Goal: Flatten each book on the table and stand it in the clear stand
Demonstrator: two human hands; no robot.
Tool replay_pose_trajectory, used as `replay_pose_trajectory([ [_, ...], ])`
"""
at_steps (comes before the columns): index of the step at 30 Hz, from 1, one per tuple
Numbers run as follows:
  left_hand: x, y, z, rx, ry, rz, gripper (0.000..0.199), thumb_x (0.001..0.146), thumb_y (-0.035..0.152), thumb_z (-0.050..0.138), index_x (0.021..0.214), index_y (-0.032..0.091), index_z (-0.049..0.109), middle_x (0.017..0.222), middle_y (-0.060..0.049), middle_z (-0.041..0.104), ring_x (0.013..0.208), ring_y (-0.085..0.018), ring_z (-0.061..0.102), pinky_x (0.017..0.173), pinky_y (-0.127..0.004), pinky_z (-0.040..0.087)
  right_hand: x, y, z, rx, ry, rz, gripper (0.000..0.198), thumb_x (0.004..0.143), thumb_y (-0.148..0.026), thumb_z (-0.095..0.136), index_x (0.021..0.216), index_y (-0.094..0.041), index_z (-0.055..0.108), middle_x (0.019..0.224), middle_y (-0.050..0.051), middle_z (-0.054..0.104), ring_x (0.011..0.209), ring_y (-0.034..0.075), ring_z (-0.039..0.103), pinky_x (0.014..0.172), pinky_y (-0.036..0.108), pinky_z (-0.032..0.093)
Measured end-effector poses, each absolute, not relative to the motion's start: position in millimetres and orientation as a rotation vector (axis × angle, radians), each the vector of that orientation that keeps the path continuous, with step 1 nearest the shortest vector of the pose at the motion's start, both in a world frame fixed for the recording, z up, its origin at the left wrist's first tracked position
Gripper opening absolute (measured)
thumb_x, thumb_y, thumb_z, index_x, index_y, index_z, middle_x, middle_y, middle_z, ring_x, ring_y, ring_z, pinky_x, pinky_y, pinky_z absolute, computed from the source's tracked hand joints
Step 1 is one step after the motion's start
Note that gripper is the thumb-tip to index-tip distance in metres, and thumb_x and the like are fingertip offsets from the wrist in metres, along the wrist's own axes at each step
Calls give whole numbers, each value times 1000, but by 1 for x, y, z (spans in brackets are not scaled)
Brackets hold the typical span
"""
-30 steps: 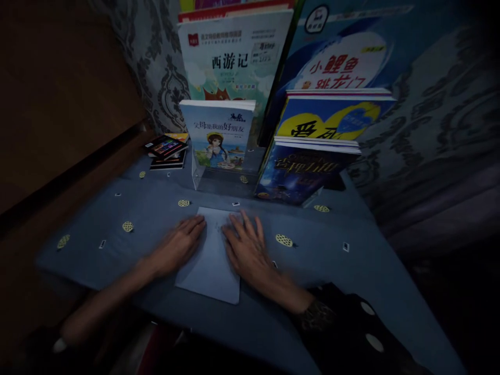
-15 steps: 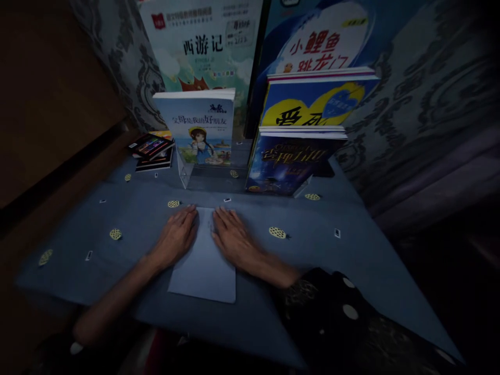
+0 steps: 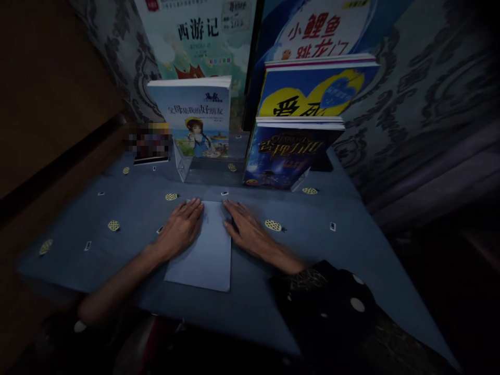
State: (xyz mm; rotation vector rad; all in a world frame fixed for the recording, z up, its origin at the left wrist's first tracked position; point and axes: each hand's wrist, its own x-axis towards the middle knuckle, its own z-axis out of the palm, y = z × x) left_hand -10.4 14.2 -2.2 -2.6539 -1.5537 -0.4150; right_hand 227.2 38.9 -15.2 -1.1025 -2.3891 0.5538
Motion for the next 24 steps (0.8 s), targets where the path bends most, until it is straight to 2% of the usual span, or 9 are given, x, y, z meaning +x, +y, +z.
replay_pose_trajectory([
  [7,21,24,-5,-2826,-1400,-445,46,104,27,35,144,10,49,152,-17,50,145,-23,43,121,-45,36,226,39,-21,-1066,-2384,482,59,99,-28,39,156,-13,33,154,18,48,147,26,40,122,55,32],
  [17,-10,11,3,-2886,-1583,-365,51,106,37,31,151,15,41,160,-11,40,152,-23,31,125,-50,23,224,38,-17,-1100,-2441,437,48,100,-28,41,144,-12,52,154,15,49,147,25,39,124,52,29],
  [21,-32,-6,5,-2834,-1727,-344,53,107,40,30,153,18,40,161,-9,38,152,-24,30,124,-51,25,224,38,-17,-1114,-2458,440,48,100,-29,41,146,-15,51,157,13,46,149,25,37,123,54,30],
  [24,-48,-25,7,-2890,-1671,-404,51,107,39,31,151,17,43,159,-9,41,151,-23,32,124,-50,29,224,38,-17,-1121,-2480,425,50,101,-30,41,147,-12,49,157,15,45,149,26,36,124,53,28],
])
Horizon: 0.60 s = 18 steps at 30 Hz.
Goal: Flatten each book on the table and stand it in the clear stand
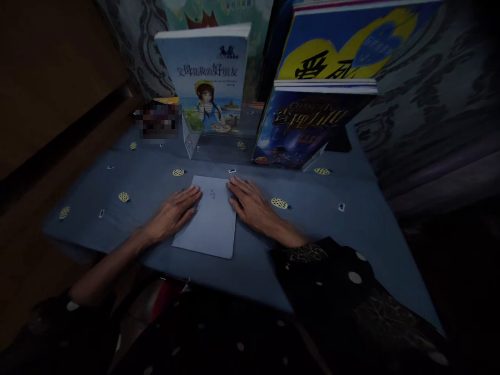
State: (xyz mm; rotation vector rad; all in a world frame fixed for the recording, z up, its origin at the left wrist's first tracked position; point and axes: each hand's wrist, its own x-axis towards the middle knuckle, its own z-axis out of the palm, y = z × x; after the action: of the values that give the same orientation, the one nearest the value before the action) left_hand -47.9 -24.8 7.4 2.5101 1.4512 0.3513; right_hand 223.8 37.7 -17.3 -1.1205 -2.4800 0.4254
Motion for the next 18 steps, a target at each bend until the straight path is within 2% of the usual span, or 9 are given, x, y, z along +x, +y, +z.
replay_pose_trajectory([
  [4,-60,-62,12,2555,1382,410,48,107,33,37,152,20,41,157,-8,45,148,-22,38,121,-48,36,225,38,-19,-1113,-2490,383,51,101,-30,41,146,-8,49,157,17,45,149,26,36,125,51,27],
  [8,-63,-100,15,2637,1347,416,57,105,32,45,158,26,27,157,-9,44,144,-22,44,117,-47,44,226,40,-24,-1066,-2488,291,49,101,-27,40,147,-13,50,154,16,49,146,27,42,121,54,35],
  [13,-63,-117,12,2743,1338,447,85,97,48,59,162,23,11,155,-14,45,145,-26,43,113,-49,47,218,27,-23,-997,-2503,166,47,99,-21,43,144,-13,53,147,18,56,142,30,47,118,59,37],
  [18,-66,-125,0,2804,1334,496,101,86,61,67,162,22,12,152,-16,49,140,-29,49,110,-46,50,216,-25,-1,-768,-2639,337,56,98,-26,53,153,-21,42,156,11,46,146,25,41,121,51,37],
])
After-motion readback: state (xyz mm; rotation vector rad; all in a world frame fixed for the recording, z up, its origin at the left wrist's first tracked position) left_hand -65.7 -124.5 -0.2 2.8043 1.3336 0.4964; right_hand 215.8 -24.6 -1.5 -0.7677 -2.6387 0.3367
